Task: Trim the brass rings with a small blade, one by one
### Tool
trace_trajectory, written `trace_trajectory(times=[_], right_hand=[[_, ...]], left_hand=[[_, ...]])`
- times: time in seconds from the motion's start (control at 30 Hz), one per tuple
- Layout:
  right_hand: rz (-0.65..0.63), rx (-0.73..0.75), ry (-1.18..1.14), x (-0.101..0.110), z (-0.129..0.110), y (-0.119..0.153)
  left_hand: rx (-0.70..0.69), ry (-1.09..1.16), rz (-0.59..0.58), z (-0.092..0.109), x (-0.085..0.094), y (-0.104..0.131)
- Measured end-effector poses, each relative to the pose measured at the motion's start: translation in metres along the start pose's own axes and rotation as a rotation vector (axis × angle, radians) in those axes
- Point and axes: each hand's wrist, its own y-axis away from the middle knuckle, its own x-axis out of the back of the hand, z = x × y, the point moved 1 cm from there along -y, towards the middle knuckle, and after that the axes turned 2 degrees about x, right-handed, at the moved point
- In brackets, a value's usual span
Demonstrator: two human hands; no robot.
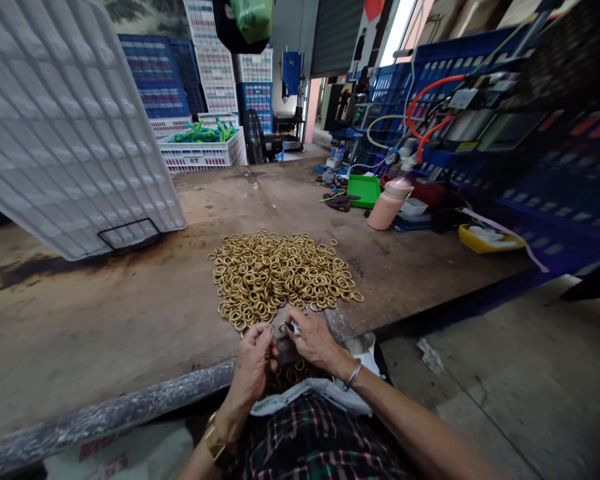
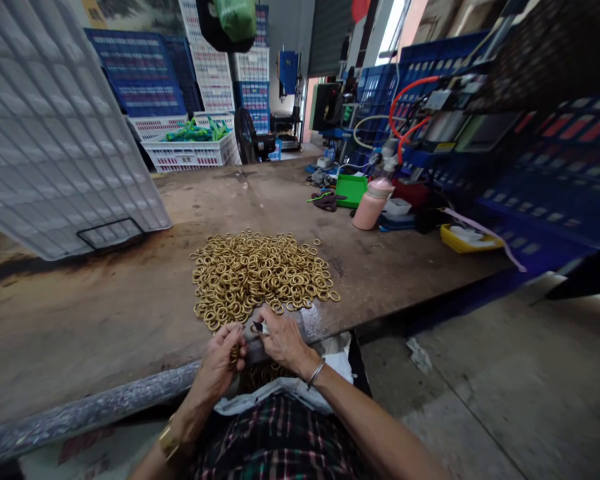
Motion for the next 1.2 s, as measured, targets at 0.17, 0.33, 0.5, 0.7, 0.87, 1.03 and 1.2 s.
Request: trace_trajectory(times=[0.17, 0.33, 0.5, 0.7, 0.87, 1.03, 1.2], right_hand=[[0.058, 0.060, -0.240, 0.005, -0.014, 0.005], [0.041, -0.090, -0.549, 0.008, -0.021, 0.005], [0.016, -0.162, -0.639, 0.001, -0.019, 0.008], [0.028, -0.128, -0.575, 0.001, -0.022, 0.013], [0.041, -0.143, -0.557, 0.000, -0.018, 0.020], [-0.072, -0.015, -0.143, -0.002, -0.017, 0.031], [-0.156, 0.023, 0.079, -0.001, -0.023, 0.035]], left_hand=[[-0.044, -0.265, -0.045, -0.004, -0.001, 0.001], [-0.209, -0.420, -0.016, -0.003, 0.000, 0.008], [-0.131, -0.402, -0.031, -0.011, 0.002, 0.014], [0.069, -0.168, -0.108, -0.016, 0.001, 0.023], [0.061, -0.150, -0.115, -0.015, -0.003, 0.030], [0.035, -0.194, -0.083, -0.018, -0.004, 0.032], [-0.020, -0.316, -0.030, -0.019, -0.005, 0.030]])
